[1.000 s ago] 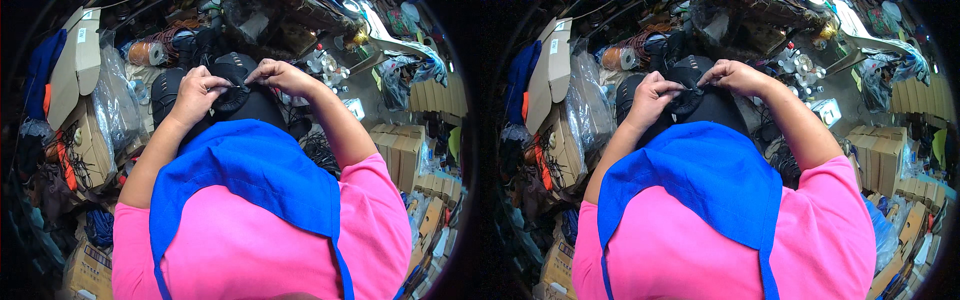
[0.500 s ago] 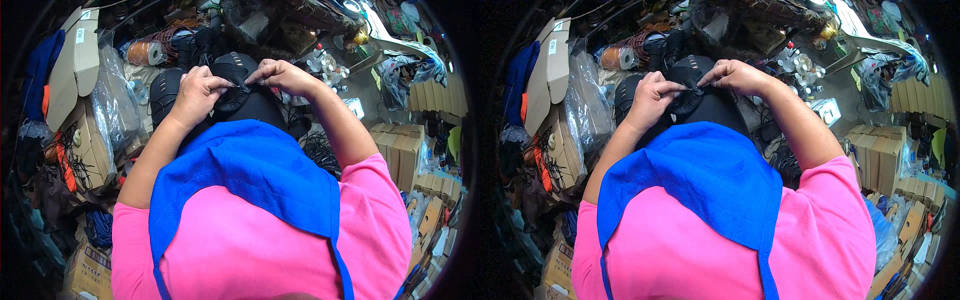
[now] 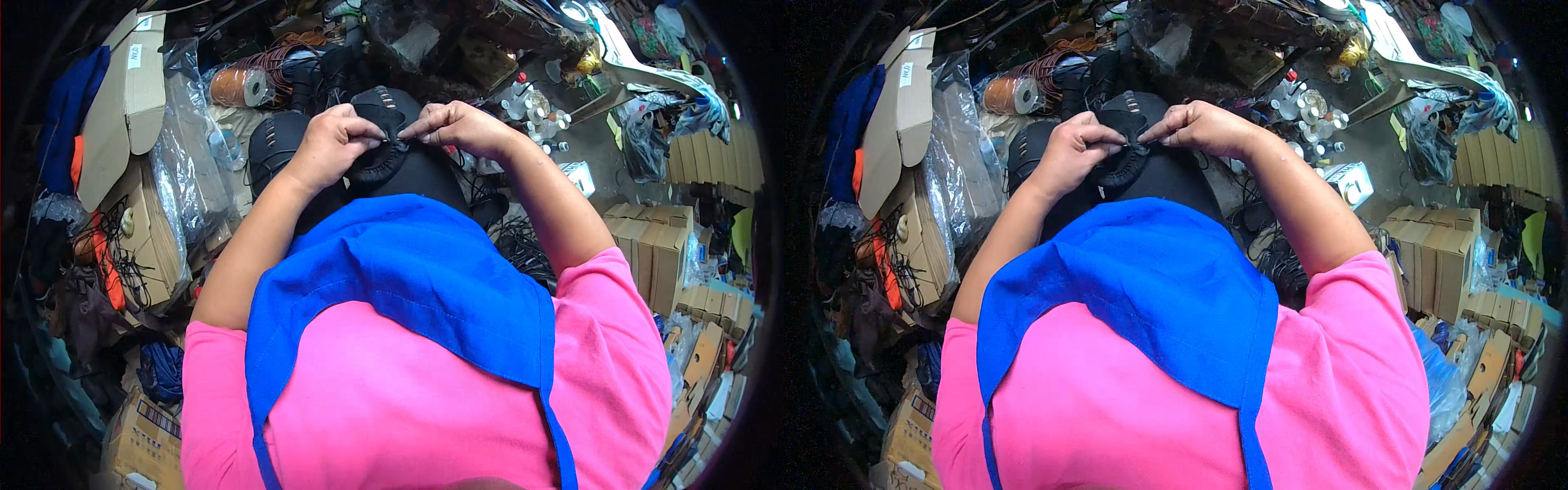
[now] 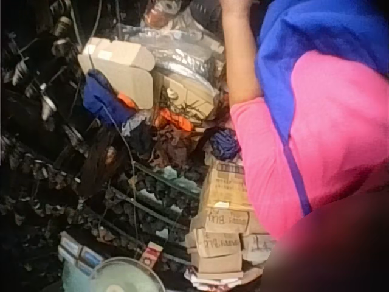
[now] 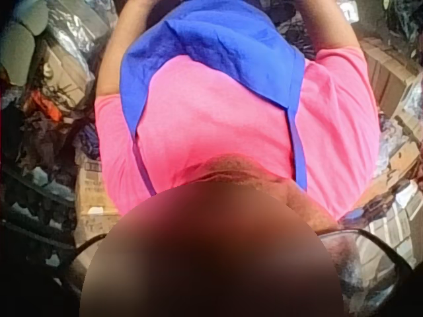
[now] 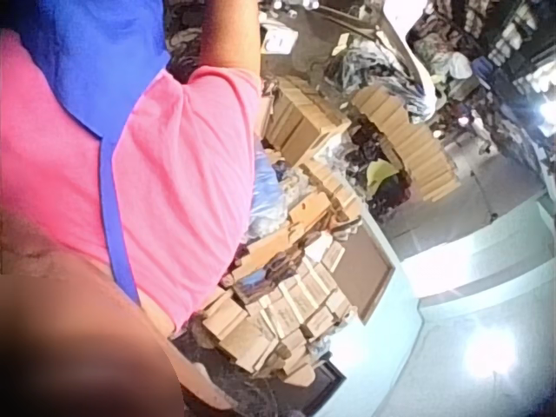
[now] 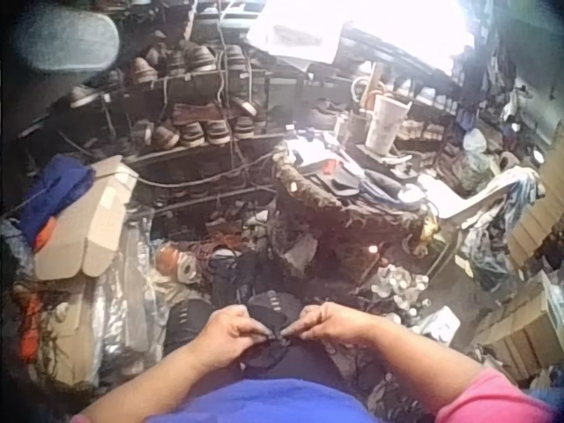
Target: The person is manually sewing or lacing components of a black shoe while it is held in their lap.
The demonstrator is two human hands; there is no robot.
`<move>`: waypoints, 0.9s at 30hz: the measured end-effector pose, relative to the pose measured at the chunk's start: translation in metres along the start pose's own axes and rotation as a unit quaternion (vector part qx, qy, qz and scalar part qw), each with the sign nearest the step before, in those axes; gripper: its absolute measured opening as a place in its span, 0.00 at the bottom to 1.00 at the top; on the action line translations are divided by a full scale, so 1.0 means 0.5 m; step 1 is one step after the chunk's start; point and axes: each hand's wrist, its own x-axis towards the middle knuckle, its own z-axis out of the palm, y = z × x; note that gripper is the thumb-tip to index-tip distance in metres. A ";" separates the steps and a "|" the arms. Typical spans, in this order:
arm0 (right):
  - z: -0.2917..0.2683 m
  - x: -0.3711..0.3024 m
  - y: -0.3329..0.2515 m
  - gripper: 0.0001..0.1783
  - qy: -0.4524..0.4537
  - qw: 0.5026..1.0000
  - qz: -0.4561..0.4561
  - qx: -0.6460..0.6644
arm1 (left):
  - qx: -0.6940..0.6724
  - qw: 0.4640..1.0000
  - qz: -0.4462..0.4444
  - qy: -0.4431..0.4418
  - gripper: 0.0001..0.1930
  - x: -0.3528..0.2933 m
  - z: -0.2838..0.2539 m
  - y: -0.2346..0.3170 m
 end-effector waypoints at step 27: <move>0.060 0.018 -0.021 0.08 0.112 0.983 0.034 0.144 | -0.140 0.981 -0.132 0.000 0.09 -0.013 0.029 0.014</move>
